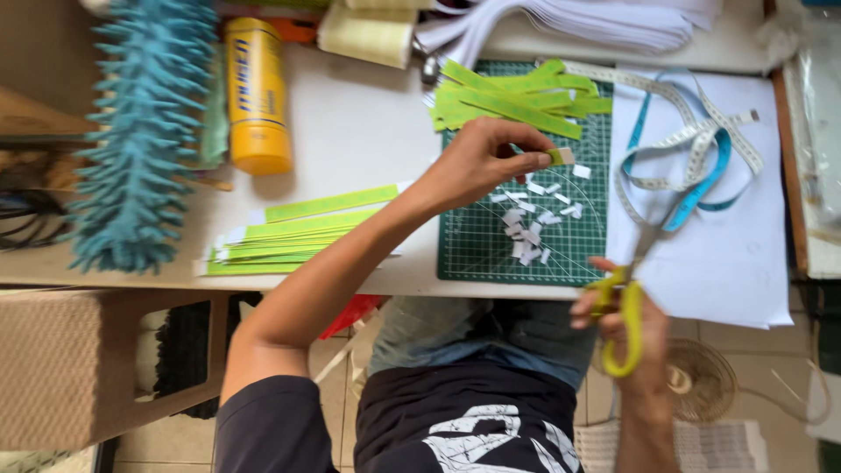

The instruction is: The person sits at a work table cutting green hook-and-loop fastener strips into short pieces with yellow-handled scissors, trimming off small white backing pieces, and placing the cut strips on a growing stack beside the cutting mat.

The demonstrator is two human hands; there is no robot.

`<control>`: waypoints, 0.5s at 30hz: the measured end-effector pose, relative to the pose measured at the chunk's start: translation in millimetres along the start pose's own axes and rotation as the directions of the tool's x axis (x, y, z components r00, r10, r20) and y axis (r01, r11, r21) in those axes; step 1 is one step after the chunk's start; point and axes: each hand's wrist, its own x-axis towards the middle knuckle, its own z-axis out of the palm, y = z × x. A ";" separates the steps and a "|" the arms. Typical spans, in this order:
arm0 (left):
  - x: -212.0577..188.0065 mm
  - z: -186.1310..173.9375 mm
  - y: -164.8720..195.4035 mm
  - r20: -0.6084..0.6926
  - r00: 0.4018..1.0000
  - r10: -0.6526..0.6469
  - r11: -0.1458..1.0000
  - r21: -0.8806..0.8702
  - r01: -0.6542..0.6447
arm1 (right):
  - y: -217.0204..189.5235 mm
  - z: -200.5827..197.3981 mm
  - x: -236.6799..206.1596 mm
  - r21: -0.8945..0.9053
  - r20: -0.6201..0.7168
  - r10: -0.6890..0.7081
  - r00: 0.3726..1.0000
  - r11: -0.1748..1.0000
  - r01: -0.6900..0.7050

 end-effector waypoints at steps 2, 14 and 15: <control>0.6 2.8 -1.5 0.004 1.000 -0.011 1.000 0.023 0.010 | 4.8 10.6 -3.2 -0.067 0.004 0.115 0.993 0.991 -0.115; -8.2 16.3 10.5 -0.008 1.000 -0.013 0.997 -0.073 0.012 | -6.5 34.0 15.9 -0.157 0.083 0.227 0.970 0.964 -0.213; -8.3 18.3 12.0 -0.024 1.000 -0.001 0.998 -0.058 0.000 | -7.7 35.1 17.4 -0.153 0.077 0.221 0.972 0.966 -0.207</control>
